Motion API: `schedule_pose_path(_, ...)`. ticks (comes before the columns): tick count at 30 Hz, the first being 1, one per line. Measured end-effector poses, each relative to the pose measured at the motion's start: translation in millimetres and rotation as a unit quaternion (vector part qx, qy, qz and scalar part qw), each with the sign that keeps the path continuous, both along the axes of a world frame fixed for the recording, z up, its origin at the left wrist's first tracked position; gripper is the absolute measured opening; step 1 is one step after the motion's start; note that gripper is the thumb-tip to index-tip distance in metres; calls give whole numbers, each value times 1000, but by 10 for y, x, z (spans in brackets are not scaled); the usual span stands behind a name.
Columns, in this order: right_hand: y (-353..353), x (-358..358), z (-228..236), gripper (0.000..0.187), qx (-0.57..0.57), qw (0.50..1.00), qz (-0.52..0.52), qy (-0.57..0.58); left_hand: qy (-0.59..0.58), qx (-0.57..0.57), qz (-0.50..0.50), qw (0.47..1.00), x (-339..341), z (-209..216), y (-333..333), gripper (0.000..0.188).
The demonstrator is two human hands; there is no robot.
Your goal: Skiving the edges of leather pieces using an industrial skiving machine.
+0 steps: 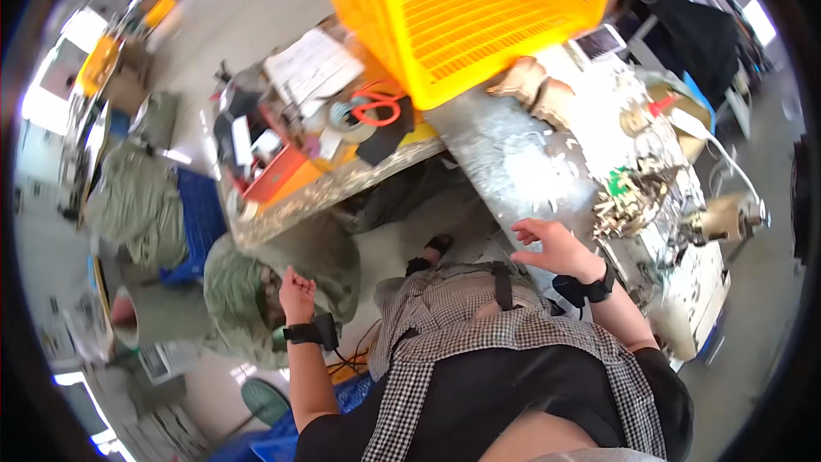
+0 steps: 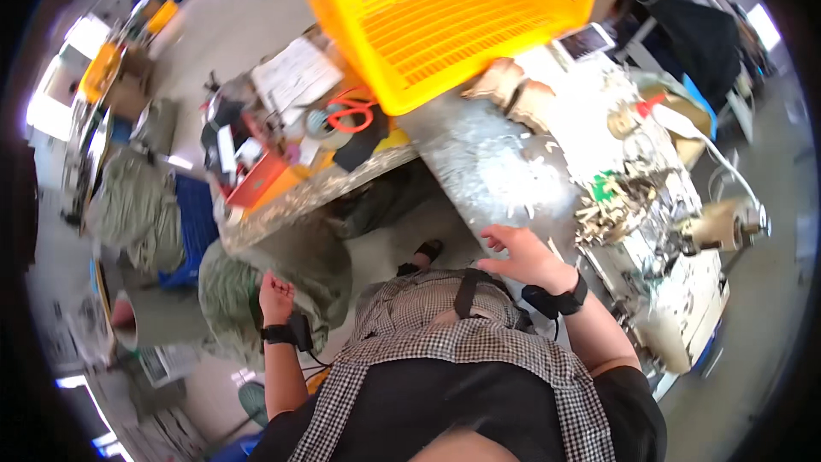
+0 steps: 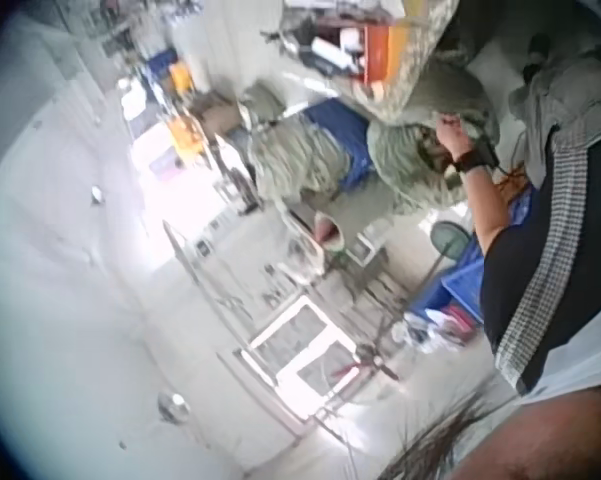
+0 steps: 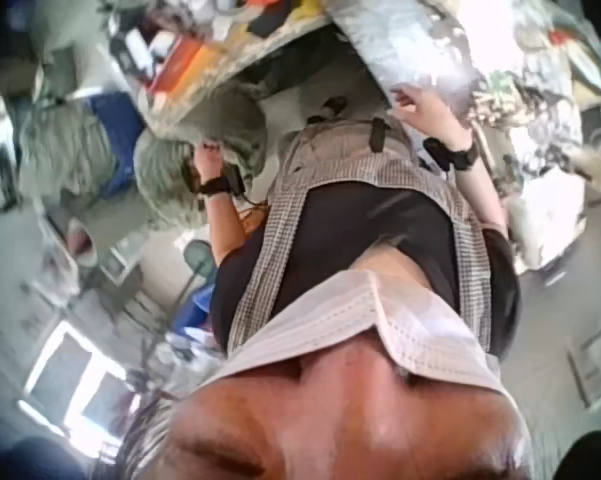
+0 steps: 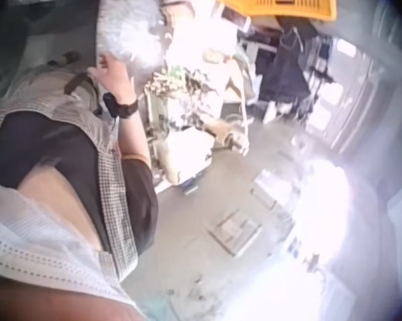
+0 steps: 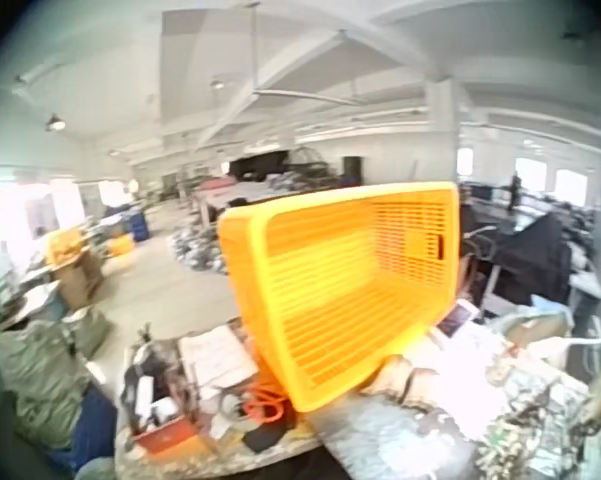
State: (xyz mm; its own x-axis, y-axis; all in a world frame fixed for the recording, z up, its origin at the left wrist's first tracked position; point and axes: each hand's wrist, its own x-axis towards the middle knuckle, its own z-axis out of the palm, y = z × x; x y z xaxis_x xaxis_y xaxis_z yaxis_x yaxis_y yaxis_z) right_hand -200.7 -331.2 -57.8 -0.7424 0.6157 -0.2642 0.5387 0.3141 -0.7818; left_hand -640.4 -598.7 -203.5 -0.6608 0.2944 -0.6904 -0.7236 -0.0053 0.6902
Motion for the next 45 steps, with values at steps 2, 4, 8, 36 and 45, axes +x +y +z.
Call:
schedule_pose_path(2,-54,98,-9,48,29,999,-39,-13,47,20,-122,991,59,244,533,27)
schedule_pose_path(4,-146,203,-39,49,50,995,-84,-23,132,19,-243,961,173,523,1100,27)
schedule_pose_path(8,-424,410,-82,52,63,980,-184,-51,249,50,-431,866,425,815,2029,29)
schedule_pose_path(36,-1869,708,-342,77,-8,777,-547,-311,642,115,-629,422,2585,761,5200,61)
schedule_pose_path(45,-1772,791,-224,70,-8,808,-494,-322,161,208,-653,710,2324,1195,4613,57)
